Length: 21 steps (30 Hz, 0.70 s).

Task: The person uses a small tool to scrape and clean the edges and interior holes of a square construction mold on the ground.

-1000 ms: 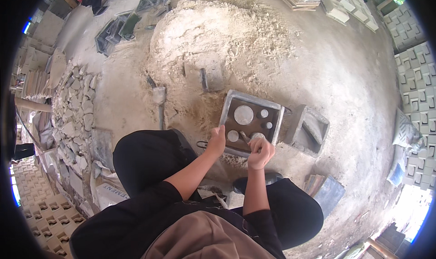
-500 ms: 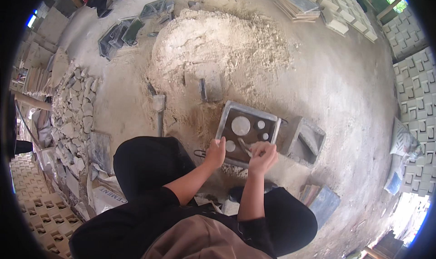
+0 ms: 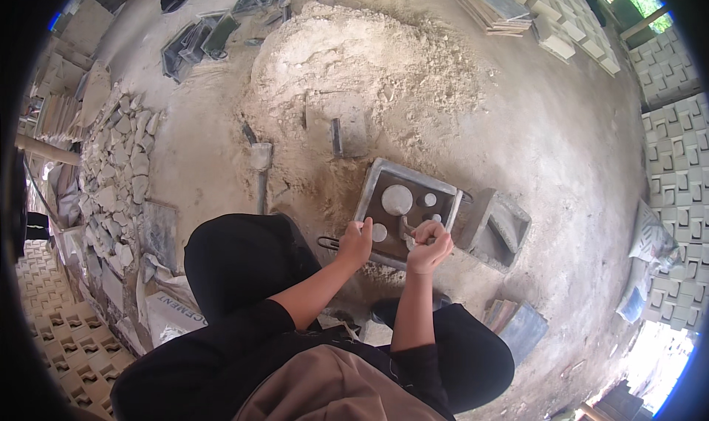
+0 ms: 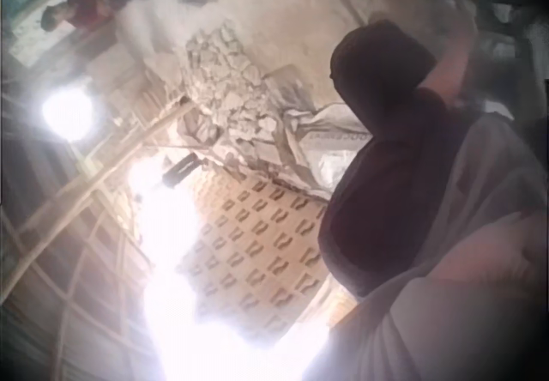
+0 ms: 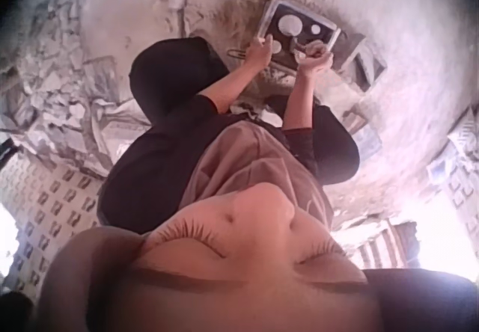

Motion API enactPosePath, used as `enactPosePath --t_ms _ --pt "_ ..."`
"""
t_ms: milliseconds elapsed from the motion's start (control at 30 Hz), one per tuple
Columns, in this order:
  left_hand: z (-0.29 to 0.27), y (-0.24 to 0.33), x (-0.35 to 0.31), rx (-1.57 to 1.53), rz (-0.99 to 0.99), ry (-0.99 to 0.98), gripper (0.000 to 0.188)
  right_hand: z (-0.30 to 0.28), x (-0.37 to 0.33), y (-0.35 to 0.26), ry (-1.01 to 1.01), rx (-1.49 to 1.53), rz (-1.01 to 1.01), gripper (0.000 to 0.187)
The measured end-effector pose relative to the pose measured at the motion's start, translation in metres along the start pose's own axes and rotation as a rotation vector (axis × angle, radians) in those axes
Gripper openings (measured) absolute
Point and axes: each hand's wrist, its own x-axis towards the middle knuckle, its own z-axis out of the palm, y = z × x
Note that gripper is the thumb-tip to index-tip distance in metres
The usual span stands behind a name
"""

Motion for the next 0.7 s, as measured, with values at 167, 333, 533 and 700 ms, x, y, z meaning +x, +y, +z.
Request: enactPosePath --t_ms 167,333,533,700 --pt "-0.005 0.002 0.001 0.0 -0.009 0.018 0.057 0.002 0.018 -0.016 -0.028 -0.145 -0.042 0.044" --pt "-0.005 0.002 0.0 -0.011 0.002 -0.009 0.059 0.015 0.014 -0.012 0.161 -0.165 -0.058 0.039" --pt "0.0 -0.002 0.001 0.039 -0.031 -0.024 0.058 0.011 0.033 -0.003 0.024 -0.157 -0.073 0.032" --pt "0.0 0.0 0.001 0.024 0.03 -0.029 0.058 0.005 0.035 0.001 0.19 0.005 0.08 0.032"
